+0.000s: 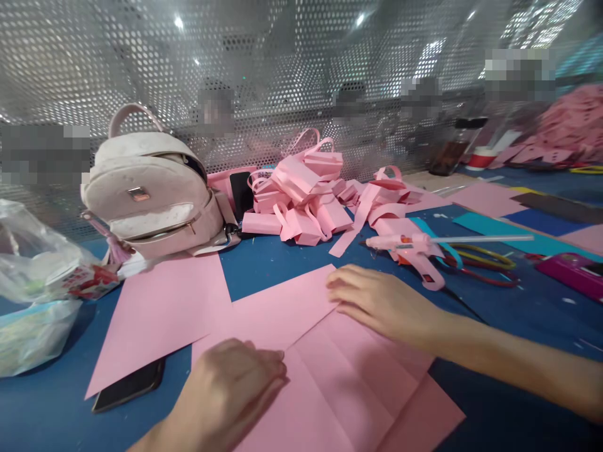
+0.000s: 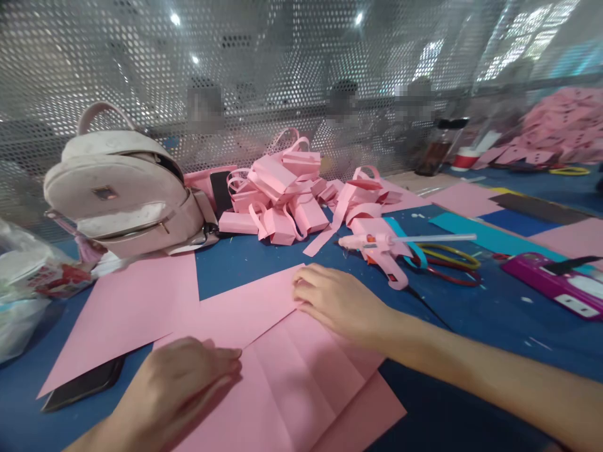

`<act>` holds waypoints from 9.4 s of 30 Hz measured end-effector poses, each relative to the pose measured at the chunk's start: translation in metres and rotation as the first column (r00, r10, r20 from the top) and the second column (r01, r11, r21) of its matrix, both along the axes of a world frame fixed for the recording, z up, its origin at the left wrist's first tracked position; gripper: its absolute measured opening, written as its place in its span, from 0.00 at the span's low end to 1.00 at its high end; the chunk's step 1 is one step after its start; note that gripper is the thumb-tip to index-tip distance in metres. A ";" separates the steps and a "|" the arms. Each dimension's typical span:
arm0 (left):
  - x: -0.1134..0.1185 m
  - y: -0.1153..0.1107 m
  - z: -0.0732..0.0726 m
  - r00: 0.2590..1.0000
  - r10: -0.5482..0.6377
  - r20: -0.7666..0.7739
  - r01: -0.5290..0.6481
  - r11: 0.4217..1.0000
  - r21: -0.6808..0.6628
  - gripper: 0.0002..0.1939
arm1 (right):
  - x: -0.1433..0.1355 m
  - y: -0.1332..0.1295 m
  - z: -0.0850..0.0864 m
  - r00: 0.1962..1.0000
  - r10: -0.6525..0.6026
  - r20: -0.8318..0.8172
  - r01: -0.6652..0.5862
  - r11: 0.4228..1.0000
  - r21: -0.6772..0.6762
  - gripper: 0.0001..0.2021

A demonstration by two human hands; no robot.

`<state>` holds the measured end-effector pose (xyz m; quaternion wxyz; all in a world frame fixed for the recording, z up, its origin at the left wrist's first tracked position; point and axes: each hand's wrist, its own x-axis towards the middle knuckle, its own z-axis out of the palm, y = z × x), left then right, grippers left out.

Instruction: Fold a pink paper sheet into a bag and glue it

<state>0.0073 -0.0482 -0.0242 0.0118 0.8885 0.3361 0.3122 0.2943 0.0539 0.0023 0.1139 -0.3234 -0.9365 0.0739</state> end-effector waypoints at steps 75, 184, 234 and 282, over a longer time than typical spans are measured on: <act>0.055 -0.036 0.025 0.772 0.414 0.482 0.447 0.186 -0.875 0.27 | -0.053 0.015 0.109 0.914 0.011 -0.405 0.034 0.994 0.105 0.07; -0.019 0.010 -0.007 0.962 0.013 -0.273 -0.120 0.917 -0.379 0.14 | 0.024 0.014 -0.031 0.901 0.398 0.174 -0.428 0.881 0.201 0.07; 0.056 0.031 0.015 0.839 -0.151 -0.523 0.113 0.988 -0.104 0.17 | 0.015 0.011 -0.026 0.984 0.091 -0.156 -0.122 0.971 -0.204 0.05; 0.056 0.007 0.000 0.895 0.104 -0.435 -0.016 0.979 0.202 0.13 | 0.025 0.006 -0.021 0.813 0.581 -0.033 -0.555 0.791 0.255 0.11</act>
